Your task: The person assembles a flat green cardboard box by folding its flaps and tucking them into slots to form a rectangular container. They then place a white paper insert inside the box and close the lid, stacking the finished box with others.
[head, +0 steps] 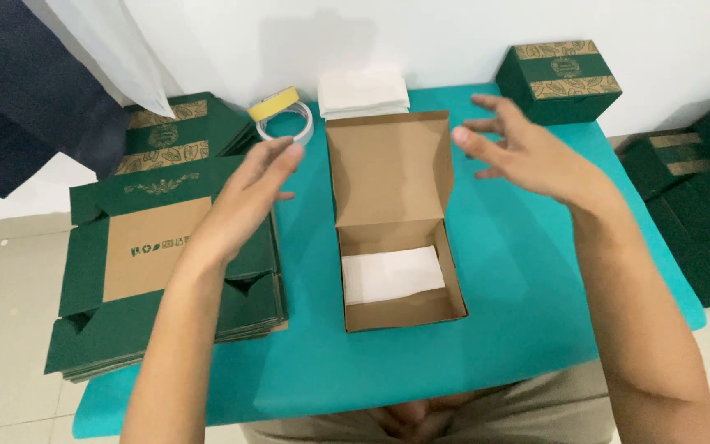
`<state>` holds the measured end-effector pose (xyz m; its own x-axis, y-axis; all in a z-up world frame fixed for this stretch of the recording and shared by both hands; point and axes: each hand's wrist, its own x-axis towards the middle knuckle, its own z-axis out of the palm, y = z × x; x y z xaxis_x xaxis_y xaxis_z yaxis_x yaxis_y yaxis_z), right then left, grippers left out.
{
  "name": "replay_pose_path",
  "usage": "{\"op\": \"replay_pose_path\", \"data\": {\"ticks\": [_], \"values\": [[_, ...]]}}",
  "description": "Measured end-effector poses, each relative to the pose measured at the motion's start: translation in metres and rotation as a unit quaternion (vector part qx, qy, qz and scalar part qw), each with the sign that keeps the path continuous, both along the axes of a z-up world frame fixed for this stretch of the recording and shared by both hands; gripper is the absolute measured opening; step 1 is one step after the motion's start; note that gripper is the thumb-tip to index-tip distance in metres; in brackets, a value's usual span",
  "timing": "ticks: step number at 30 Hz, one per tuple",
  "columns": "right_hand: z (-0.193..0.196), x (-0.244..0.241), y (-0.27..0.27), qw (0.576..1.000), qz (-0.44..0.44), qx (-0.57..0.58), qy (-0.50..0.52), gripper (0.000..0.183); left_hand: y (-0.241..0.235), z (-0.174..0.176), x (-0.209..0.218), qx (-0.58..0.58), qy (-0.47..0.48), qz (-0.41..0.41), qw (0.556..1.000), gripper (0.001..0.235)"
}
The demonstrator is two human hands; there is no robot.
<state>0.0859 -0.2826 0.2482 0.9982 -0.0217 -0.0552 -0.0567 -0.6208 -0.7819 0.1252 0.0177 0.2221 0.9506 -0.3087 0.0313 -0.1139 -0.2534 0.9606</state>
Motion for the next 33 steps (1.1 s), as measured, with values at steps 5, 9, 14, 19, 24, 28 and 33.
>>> {"op": "replay_pose_path", "data": {"ticks": [5, 9, 14, 19, 24, 28, 33], "values": [[-0.013, 0.012, 0.013, 0.993, -0.003, 0.038, 0.114, 0.093, -0.025, -0.004, 0.036, 0.091, 0.119, -0.074, 0.986, 0.097], [-0.014, 0.009, 0.01, 0.992, 0.03, 0.043, 0.112, 0.085, -0.027, -0.008, 0.039, 0.097, 0.09, -0.098, 0.986, 0.074], [-0.003, -0.003, 0.01, 0.992, 0.072, 0.016, 0.101, 0.067, -0.014, -0.013, 0.042, 0.205, -0.018, -0.126, 0.971, 0.056], [-0.007, -0.026, 0.01, 0.995, 0.064, -0.025, 0.073, 0.061, -0.011, -0.004, 0.008, 0.246, -0.087, -0.109, 0.959, 0.055], [-0.043, -0.067, 0.002, 0.997, 0.064, -0.041, -0.003, 0.046, -0.014, 0.002, -0.057, 0.248, -0.136, -0.094, 0.954, 0.061], [-0.062, -0.096, 0.013, 0.995, 0.037, -0.055, -0.071, 0.039, -0.009, -0.041, -0.084, 0.215, -0.199, -0.052, 0.955, 0.064], [-0.085, -0.114, 0.014, 0.992, 0.063, -0.029, -0.11, 0.042, -0.005, -0.076, -0.107, 0.134, -0.251, -0.06, 0.957, 0.068]]}}
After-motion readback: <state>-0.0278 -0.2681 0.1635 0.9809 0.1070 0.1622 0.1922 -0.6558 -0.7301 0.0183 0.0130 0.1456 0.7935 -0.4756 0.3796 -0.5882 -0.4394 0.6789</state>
